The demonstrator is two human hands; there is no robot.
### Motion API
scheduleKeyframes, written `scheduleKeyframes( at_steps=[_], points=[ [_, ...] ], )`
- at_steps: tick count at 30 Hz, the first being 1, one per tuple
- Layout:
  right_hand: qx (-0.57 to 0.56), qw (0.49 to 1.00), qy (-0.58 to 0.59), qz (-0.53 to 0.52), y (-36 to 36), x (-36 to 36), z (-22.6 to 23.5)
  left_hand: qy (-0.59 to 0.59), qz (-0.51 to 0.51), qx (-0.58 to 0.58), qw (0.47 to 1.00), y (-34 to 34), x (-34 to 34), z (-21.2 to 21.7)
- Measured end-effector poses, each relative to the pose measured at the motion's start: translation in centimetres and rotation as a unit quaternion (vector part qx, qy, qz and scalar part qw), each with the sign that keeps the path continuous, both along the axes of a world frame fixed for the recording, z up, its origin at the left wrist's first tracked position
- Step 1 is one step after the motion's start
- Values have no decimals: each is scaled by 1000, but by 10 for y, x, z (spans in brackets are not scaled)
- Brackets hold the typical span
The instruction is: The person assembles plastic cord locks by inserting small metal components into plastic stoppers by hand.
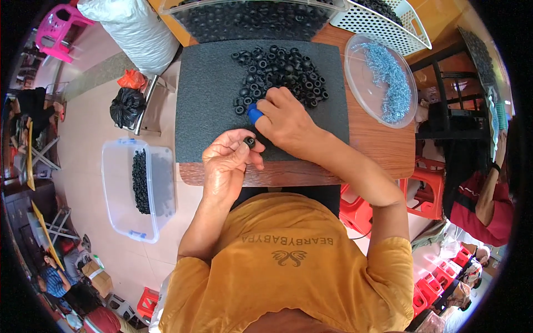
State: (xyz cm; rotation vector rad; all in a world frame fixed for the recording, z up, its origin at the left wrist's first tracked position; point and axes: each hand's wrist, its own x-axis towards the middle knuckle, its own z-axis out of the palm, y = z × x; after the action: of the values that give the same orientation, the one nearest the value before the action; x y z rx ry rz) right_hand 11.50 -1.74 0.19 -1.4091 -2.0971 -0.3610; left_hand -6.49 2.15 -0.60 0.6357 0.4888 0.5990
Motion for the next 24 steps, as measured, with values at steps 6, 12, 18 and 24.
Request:
scheduleKeyframes(
  at_steps=[6,12,18,24],
  points=[
    [-21,999,-30,-11,3,1,6,2,8,-1,1000,2,1,2],
    [-53,998,-6,-28,2,1,2,12,22,-4,1000,2,3,5],
    [-42,987,145,-54,-23,-6,17,51,65,27,996,0,12,9],
    [8,988,146,-42,-35,-16,23,44,63,14,997,-11,31,17]
  ],
)
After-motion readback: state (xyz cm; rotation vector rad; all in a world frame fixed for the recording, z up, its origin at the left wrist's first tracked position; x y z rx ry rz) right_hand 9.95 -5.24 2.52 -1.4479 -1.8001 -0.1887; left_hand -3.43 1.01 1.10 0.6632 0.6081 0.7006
